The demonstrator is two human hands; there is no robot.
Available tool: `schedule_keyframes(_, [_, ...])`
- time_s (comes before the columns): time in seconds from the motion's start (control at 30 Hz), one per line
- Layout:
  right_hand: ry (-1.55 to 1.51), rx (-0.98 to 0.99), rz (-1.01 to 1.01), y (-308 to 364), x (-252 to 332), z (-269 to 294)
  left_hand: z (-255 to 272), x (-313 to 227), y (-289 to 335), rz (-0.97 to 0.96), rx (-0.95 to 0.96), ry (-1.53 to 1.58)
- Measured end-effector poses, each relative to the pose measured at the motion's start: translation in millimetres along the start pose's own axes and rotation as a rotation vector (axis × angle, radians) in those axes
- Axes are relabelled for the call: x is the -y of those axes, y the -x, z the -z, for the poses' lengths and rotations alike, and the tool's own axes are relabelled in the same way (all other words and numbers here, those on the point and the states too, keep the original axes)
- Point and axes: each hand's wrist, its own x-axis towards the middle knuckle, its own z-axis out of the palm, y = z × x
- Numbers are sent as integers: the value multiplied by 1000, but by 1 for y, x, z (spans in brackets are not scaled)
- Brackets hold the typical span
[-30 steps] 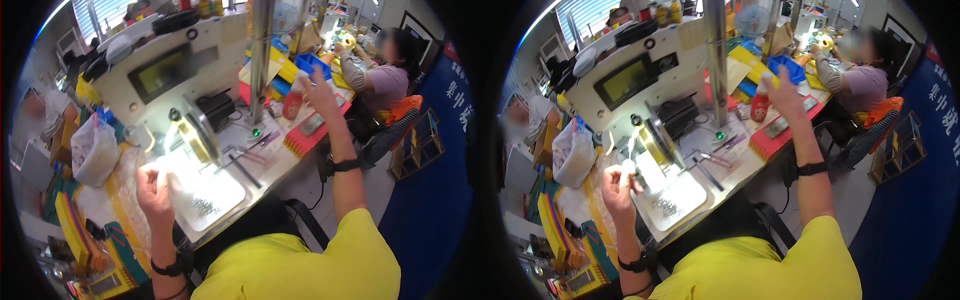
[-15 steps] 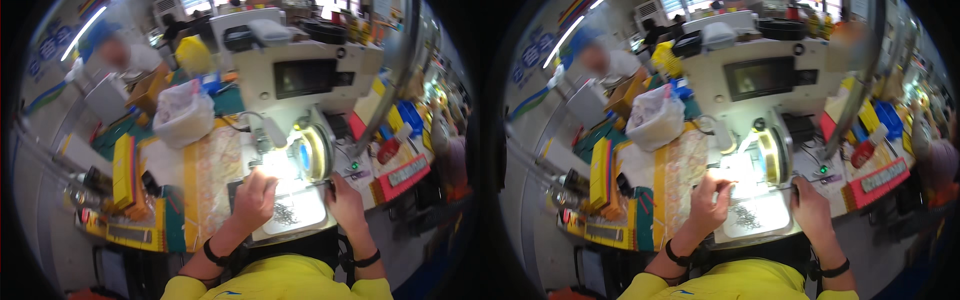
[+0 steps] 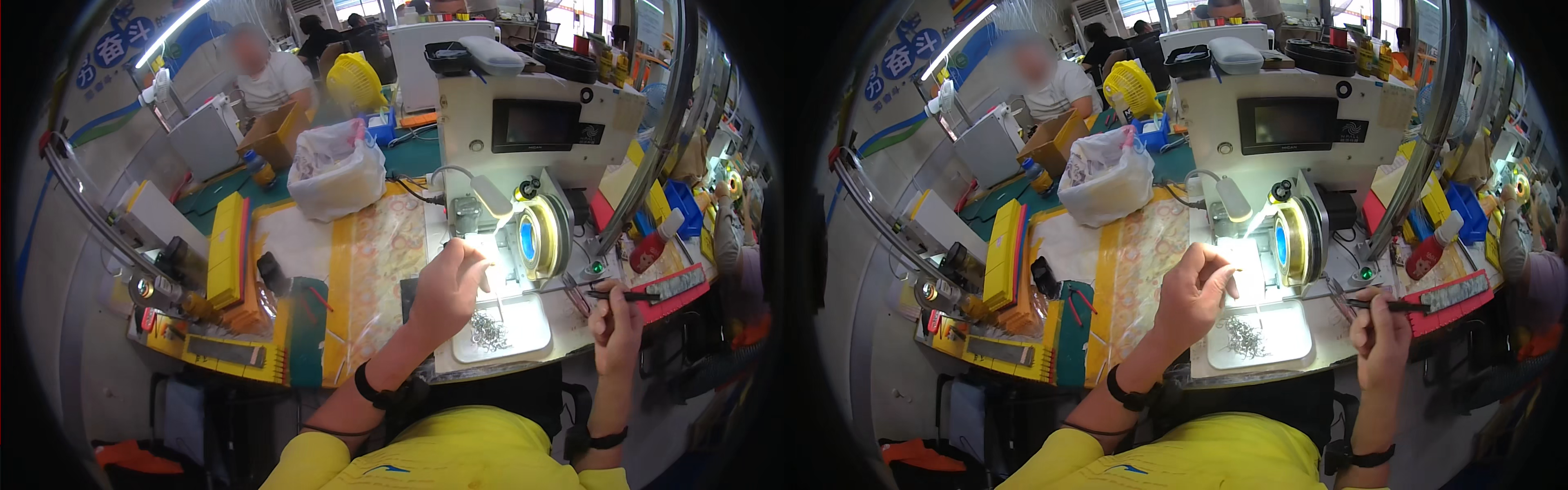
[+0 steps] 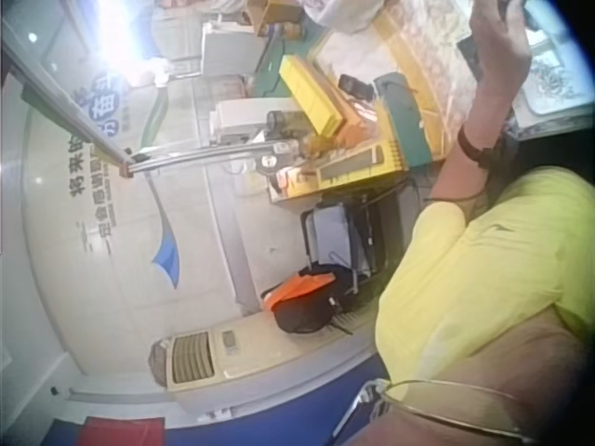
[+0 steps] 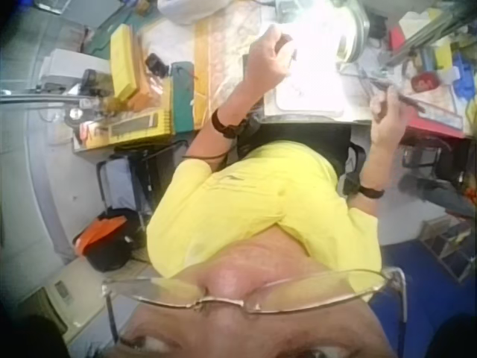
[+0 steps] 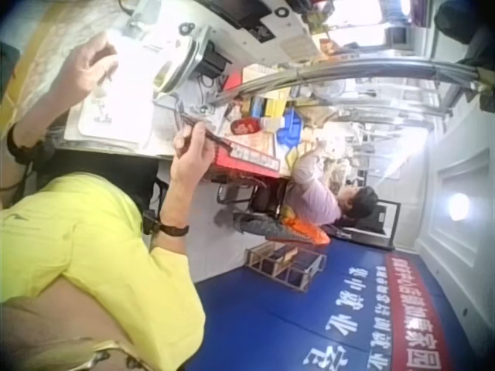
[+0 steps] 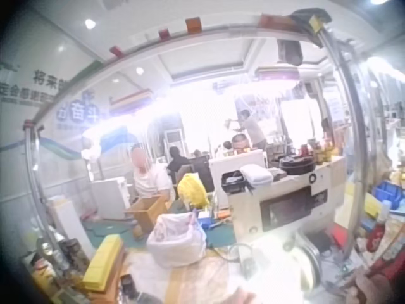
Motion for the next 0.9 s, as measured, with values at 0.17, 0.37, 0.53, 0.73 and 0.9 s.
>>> schedule_keyframes(0.17, [-22,29,168,8,20,-53,0,3,-2,68,22,66])
schedule_keyframes(0.37, [-18,72,252,-2,74,-64,-4,20,3,-89,-17,6])
schedule_keyframes(0.53, [85,257,216,1,33,-91,-3,12,10,-36,-45,177])
schedule_keyframes(0.73, [117,225,231,-7,-2,-112,-1,21,-8,-237,-9,95])
schedule_keyframes(0.9, [334,202,324,-18,-31,-119,-4,33,-12,-308,-8,60])
